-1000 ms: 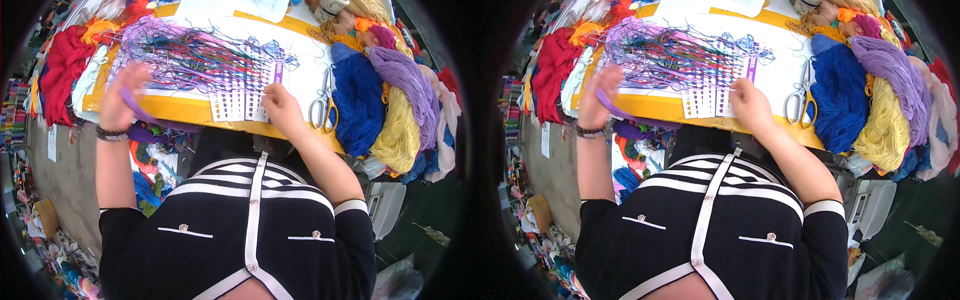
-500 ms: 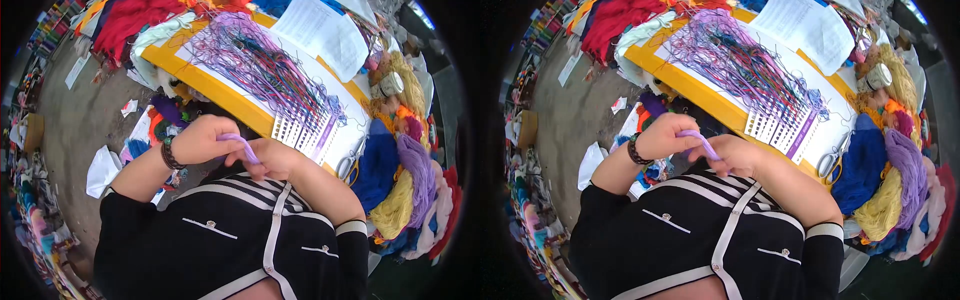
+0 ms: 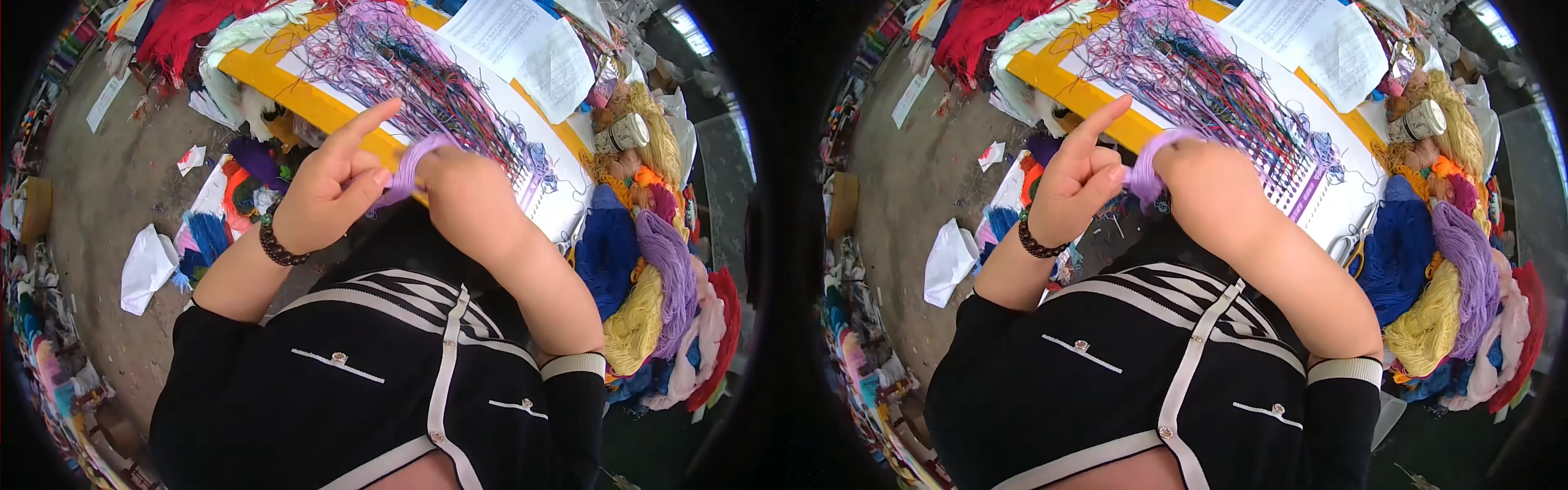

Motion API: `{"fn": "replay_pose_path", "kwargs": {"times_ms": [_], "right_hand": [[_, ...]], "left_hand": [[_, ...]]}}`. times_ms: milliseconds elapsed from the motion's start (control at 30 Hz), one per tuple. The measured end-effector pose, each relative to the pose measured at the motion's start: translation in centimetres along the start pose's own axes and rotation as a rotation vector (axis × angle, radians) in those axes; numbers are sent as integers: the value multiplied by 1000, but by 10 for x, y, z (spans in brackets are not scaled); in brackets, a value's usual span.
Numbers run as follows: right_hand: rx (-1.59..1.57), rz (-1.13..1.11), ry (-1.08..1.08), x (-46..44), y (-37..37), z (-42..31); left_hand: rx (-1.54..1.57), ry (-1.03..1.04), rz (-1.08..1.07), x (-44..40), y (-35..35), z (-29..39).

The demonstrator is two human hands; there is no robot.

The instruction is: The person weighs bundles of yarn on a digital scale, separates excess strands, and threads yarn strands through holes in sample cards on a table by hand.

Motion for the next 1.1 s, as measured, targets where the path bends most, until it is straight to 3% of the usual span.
{"fn": "replay_pose_path", "kwargs": {"times_ms": [33,100,233,267,333,367,400,433,500,533,567,667,700,767,833,900,1000,1100], "right_hand": [[0,-6,-7,0,-1,-2],[-975,-776,224,21,51,-16],[-1428,-769,253,28,68,-24],[-1413,-512,213,21,58,-15],[-1048,-17,195,22,26,14],[-1039,64,160,25,16,25],[-1240,103,294,32,18,43],[-1416,103,438,38,25,60],[-1466,56,404,35,30,41],[-1435,-19,399,34,42,29],[-1405,-101,388,33,57,17],[-1333,-325,296,27,98,-28],[-1365,-329,246,22,103,-41],[-1310,-429,203,14,111,-55],[-1237,-215,465,16,104,-10],[-1174,-225,524,22,106,16],[-1175,-272,646,30,118,39],[-1276,-268,740,33,132,44]], "left_hand": [[0,-2,9,1,-2,2],[-22,-27,-87,7,5,2],[83,-27,-46,23,-5,-9],[155,-61,-22,29,-11,-16],[149,-100,117,48,-36,-37],[114,-126,173,59,-53,-48],[57,-174,244,72,-70,-62],[18,-233,255,85,-87,-80],[11,-322,238,108,-87,-103],[-331,-324,71,109,-79,-102],[-596,-37,-91,99,-58,-76],[-330,65,-33,101,-23,-44],[-336,-152,-51,108,-20,-55],[-350,-289,-26,131,-34,-75],[-555,-425,226,171,-95,-120],[-799,-418,452,216,-162,-127],[-1061,-776,654,300,-274,-120],[-1390,-692,854,349,-348,-72]]}}
Point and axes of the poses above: each hand's wrist, its own x-axis away from the middle knuckle, its own y-axis out of the palm, z = x × y, the point moved 10 cm from there along -x, towards the middle knuckle, and after that the axes turned 9 degrees about y, right-handed, at the moved point
